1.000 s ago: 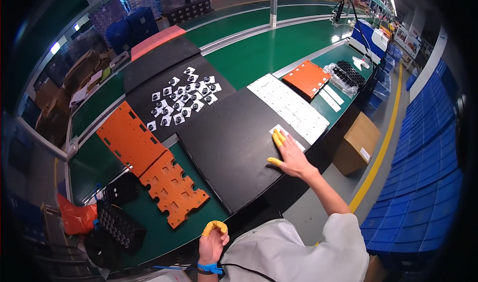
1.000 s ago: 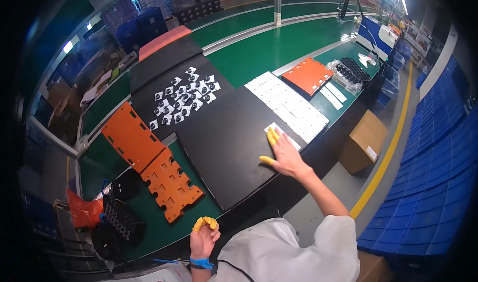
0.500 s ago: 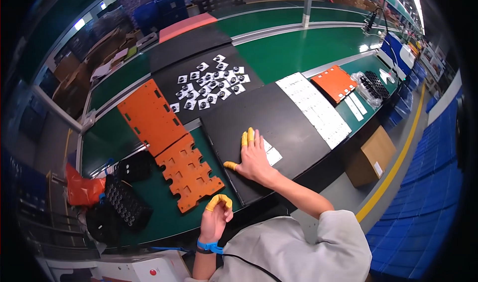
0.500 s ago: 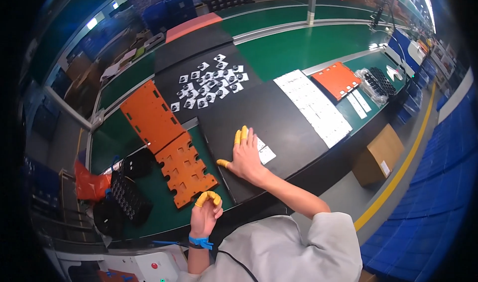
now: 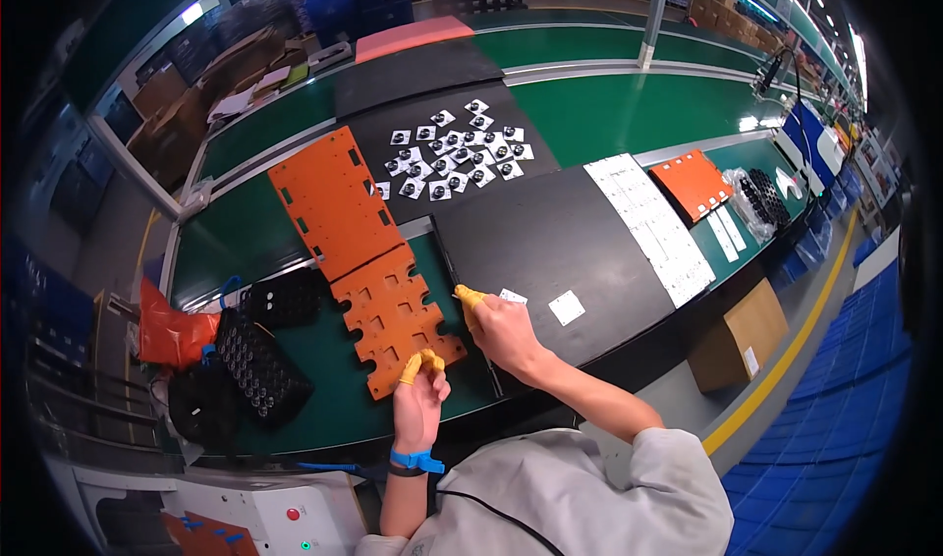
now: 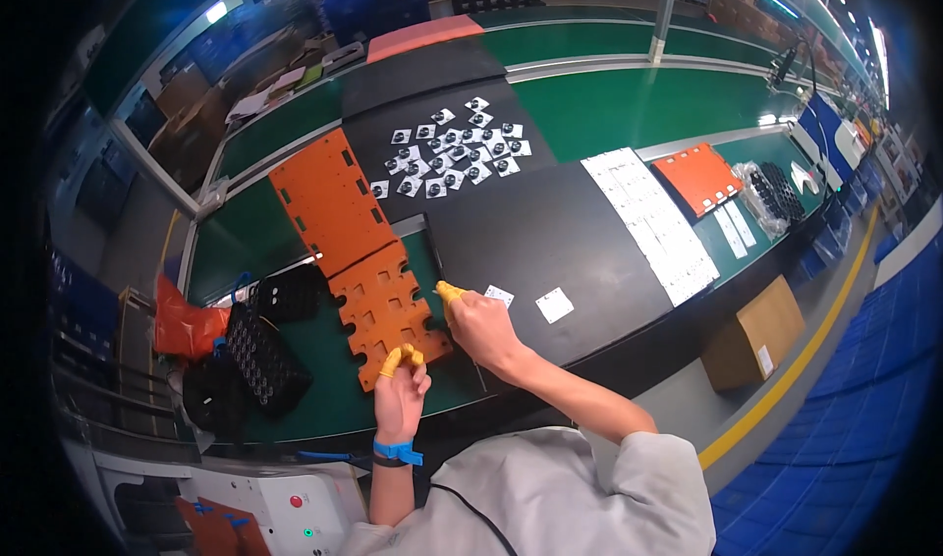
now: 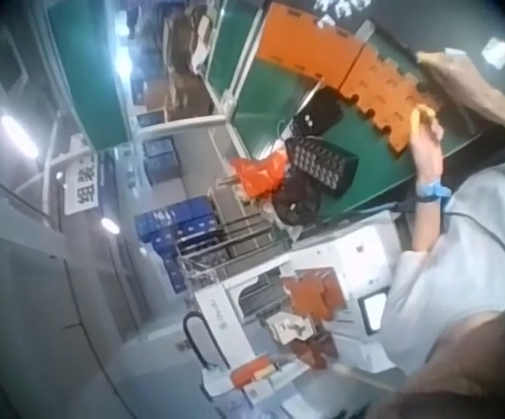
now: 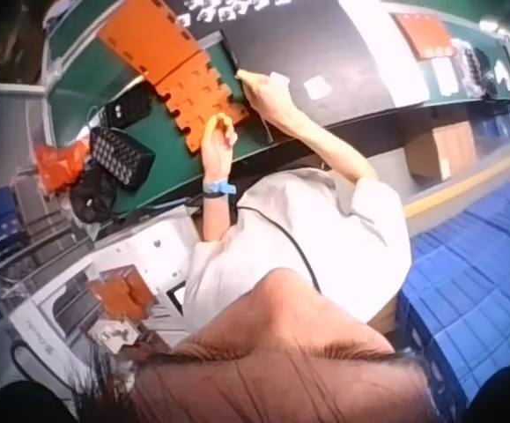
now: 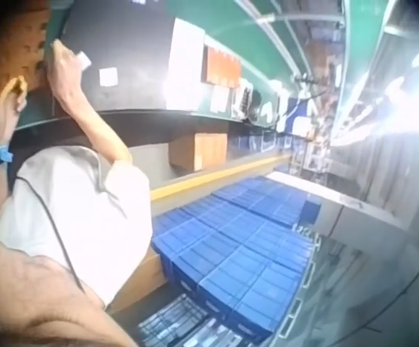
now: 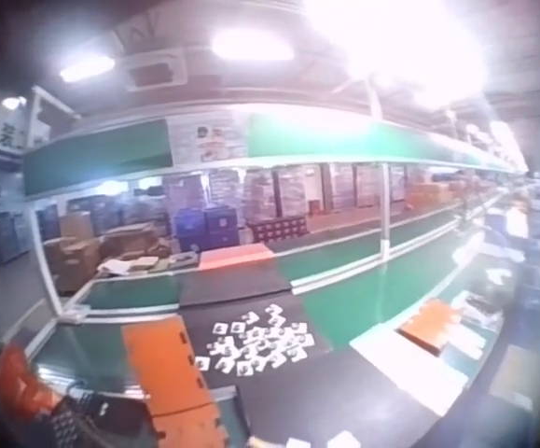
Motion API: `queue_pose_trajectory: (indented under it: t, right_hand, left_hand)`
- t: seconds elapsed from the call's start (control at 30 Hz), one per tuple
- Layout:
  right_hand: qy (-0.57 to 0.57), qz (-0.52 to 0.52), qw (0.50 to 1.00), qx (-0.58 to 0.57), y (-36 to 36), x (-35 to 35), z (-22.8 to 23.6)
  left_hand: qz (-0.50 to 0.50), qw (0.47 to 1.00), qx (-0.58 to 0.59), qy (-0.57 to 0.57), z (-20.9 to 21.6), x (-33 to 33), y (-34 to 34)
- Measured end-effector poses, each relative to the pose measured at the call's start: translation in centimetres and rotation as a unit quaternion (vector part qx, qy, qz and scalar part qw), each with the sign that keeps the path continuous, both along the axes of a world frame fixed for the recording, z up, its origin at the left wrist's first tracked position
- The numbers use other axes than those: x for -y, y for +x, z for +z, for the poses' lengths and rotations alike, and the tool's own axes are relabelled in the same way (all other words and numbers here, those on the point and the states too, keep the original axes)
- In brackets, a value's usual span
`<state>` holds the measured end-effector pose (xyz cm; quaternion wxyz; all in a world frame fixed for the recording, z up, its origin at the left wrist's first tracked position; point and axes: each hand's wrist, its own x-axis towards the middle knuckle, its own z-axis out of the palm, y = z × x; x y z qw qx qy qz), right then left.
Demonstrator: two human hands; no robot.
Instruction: Picking small white electronic parts and placing them into the slots of an orange assembly tray at a workstation.
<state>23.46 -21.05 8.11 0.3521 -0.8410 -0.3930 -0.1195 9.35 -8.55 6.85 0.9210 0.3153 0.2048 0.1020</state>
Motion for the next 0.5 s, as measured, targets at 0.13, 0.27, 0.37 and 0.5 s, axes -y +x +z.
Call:
queue_pose_trajectory:
  t: [0.13,0.27,0.37,0.5]
  right_hand:
    - [0.062,0.169,0.983,0.041,-3.3,0.2,2.8]
    - [0.136,0.090,0.987,-0.017,-2.5,1.0,4.1]
    - [-0.062,-0.103,0.993,0.008,-1.0,1.9,2.1]
    - [-0.186,-0.029,0.982,-0.025,-3.5,1.9,-1.6]
  left_hand:
    - [-0.037,0.996,0.052,-0.065,-0.1,-0.3,1.4]
    - [-0.027,0.989,0.058,-0.136,1.5,-1.4,1.5]
    - [0.010,0.983,0.063,-0.170,0.2,-2.2,1.4]
    - [0.016,0.977,0.052,-0.204,-0.9,-2.7,1.8]
